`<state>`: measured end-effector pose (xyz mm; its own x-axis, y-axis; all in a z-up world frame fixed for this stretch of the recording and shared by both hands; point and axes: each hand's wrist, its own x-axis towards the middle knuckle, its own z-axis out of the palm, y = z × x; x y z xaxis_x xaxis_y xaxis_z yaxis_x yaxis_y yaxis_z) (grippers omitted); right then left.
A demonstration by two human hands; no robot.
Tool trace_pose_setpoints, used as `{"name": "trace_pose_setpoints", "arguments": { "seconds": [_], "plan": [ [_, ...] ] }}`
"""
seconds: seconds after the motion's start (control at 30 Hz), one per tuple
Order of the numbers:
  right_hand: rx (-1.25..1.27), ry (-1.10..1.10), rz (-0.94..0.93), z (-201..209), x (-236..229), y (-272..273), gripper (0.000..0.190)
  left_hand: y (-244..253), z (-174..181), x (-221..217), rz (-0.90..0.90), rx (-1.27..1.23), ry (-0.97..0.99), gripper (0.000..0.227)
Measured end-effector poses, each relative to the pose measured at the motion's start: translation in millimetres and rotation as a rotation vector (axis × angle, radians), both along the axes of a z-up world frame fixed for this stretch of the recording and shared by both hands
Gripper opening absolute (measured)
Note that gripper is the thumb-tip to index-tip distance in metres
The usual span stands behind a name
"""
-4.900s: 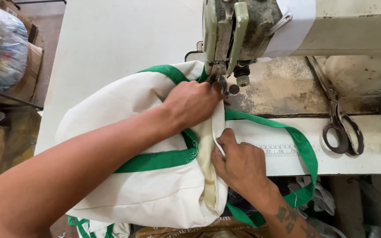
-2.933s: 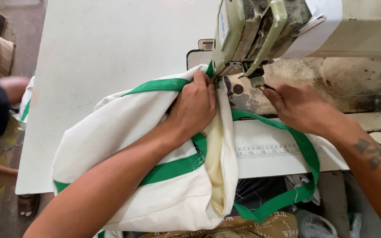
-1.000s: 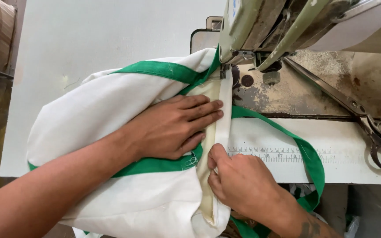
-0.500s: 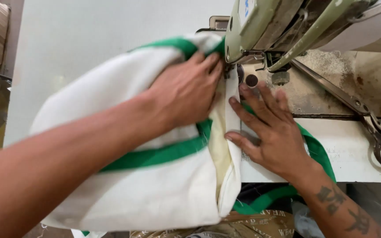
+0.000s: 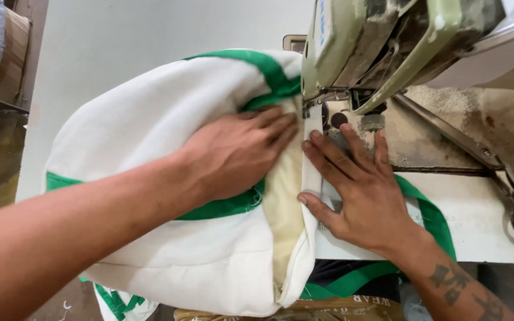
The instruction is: Sewing and assembling a white canvas tote bag with green straps using an industrial sewing machine.
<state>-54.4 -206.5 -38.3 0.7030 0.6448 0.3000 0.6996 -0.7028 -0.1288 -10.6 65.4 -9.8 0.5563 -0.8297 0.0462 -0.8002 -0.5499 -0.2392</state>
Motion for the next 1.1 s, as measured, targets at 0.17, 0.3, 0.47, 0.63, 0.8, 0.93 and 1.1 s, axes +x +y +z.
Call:
{"name": "trace_pose_setpoints", "arguments": {
  "seconds": [0.17,0.3,0.47,0.63,0.8,0.93,1.1],
  "plan": [
    [-0.007,0.004,0.028,0.0,3.9,-0.6,0.083,-0.2,-1.4,-9.4,0.088,-0.001,0.182,0.093],
    [-0.045,-0.010,0.037,0.8,12.6,-3.6,0.091,-7.2,3.0,-10.6,0.091,0.045,0.118,0.094],
    [-0.047,0.033,0.040,4.6,25.5,-4.1,0.095,-5.3,11.7,-7.5,0.083,-0.003,0.182,0.091],
    [-0.040,0.084,0.019,4.3,21.6,-3.7,0.094,-3.7,13.3,-1.1,0.065,-0.001,0.238,0.092],
    [0.005,0.086,0.030,0.7,16.9,-3.4,0.086,-15.0,30.1,2.0,0.174,0.023,0.352,0.062],
    [-0.030,0.117,0.031,0.8,16.4,-7.6,0.091,-13.5,24.8,-30.2,0.019,-0.100,0.117,0.028],
    [0.627,0.047,-0.259,40.4,-39.3,-24.1,0.032,-8.9,6.9,-49.8,-0.115,-0.285,0.028,0.024]
  ]
}}
